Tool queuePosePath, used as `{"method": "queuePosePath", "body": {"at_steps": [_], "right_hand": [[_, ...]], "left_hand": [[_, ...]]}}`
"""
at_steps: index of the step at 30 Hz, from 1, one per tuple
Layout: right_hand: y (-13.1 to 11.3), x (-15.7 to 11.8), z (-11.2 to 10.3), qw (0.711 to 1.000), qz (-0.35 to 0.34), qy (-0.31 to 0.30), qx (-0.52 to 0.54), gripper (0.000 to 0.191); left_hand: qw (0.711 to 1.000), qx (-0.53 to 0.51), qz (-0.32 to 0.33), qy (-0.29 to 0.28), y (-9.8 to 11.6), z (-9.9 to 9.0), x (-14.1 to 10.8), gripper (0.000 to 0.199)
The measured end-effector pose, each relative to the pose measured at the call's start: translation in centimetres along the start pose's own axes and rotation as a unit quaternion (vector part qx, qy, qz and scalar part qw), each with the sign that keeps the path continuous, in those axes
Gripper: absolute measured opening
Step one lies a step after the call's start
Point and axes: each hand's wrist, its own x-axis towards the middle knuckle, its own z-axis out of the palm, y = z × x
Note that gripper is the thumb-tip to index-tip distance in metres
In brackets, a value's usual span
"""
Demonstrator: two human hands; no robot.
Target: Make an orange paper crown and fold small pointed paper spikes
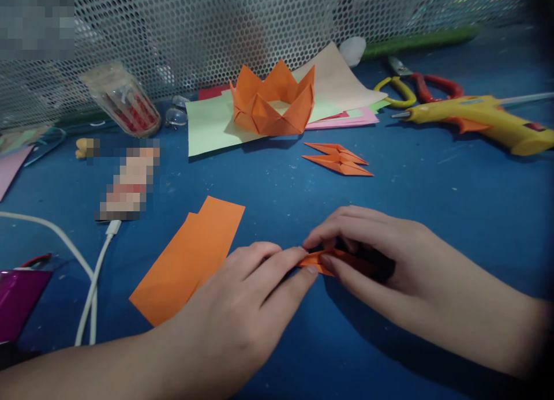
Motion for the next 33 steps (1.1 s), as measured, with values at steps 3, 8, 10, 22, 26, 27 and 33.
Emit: {"method": "queuePosePath", "body": {"at_steps": [3,8,10,22,26,27,33], "right_hand": [[0.1,0.3,-0.1,1.000,-0.005,-0.006,-0.006,0.022],[0.3,0.1,-0.2,1.000,-0.006,0.018,0.000,0.023],[0.4,0.1,-0.4,1.000,-0.001,0.012,0.010,0.022],[2.5,1.0,-2.3,0.993,0.013,-0.109,0.035,0.039],[2.6,0.8,-2.2,0.995,0.006,-0.096,0.018,0.032],[2.5,0.7,-2.1,0.996,-0.004,-0.088,0.010,0.031],[2.4,0.3,-1.5,0.996,-0.077,-0.024,-0.033,0.023]], "left_hand": [[1.000,0.004,0.002,0.002,0.0,0.2,-0.2,0.053],[1.000,0.010,0.002,0.004,0.1,0.1,-0.3,0.052],[1.000,0.005,-0.003,0.003,0.1,0.1,-0.2,0.051],[0.999,0.035,-0.002,0.003,-0.2,0.6,-0.9,0.052],[1.000,0.030,-0.001,-0.001,-0.3,0.4,-0.4,0.055],[1.000,0.027,-0.001,-0.001,-0.3,0.4,-0.3,0.056],[1.000,0.005,-0.008,0.003,0.0,0.6,-0.4,0.054]]}}
